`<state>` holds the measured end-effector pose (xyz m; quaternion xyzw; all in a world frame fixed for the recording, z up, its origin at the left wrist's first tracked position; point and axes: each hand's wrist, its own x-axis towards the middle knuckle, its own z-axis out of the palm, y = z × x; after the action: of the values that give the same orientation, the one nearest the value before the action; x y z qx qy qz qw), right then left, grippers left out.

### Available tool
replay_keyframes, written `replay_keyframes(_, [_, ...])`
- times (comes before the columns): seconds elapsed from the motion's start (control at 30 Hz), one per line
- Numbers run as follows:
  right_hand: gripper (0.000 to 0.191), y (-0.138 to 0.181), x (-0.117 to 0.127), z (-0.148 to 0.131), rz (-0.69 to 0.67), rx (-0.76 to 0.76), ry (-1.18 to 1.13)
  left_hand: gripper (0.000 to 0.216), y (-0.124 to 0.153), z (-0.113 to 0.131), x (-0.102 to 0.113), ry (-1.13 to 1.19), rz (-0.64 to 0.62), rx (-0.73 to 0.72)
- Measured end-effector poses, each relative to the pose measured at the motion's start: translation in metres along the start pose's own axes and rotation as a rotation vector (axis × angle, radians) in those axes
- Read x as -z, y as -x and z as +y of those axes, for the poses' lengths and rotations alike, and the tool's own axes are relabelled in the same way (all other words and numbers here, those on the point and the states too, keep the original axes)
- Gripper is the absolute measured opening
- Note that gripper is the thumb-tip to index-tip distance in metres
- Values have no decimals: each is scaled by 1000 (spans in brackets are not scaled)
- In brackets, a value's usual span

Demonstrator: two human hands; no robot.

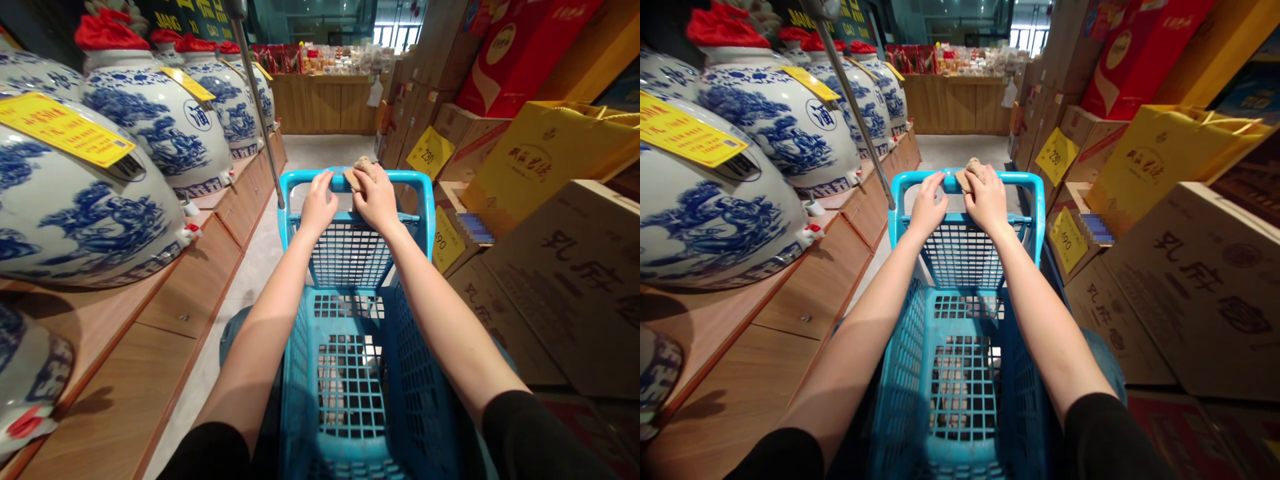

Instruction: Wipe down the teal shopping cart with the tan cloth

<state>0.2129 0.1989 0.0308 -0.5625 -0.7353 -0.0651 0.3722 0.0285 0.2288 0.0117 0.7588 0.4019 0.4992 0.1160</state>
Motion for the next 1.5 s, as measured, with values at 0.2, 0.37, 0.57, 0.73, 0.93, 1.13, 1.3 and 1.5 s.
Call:
replay_keyframes(0.2, [53,0,5,1,-14,-7,-51,61,1,4,1,6,-20,37])
replay_keyframes(0.37, [56,2,-2,-1,45,-58,-33,61,0,1,0,6,-12,20])
replay_keyframes(0.57, [56,1,-1,-6,-15,43,-8,61,1,1,0,9,-12,21])
replay_keyframes(0.73, [53,-1,2,9,60,-58,-5,61,1,4,1,18,-17,35])
replay_keyframes(0.93, [55,0,-2,4,23,35,0,61,1,1,1,17,-14,18])
replay_keyframes(1.13, [53,-2,3,12,67,-58,-26,62,0,0,0,25,-18,19])
replay_keyframes(1.3, [54,0,-4,2,31,17,-13,61,0,-1,0,10,-26,28])
replay_keyframes(1.5, [51,-2,4,12,69,-90,-44,61,0,-2,-1,5,-20,24])
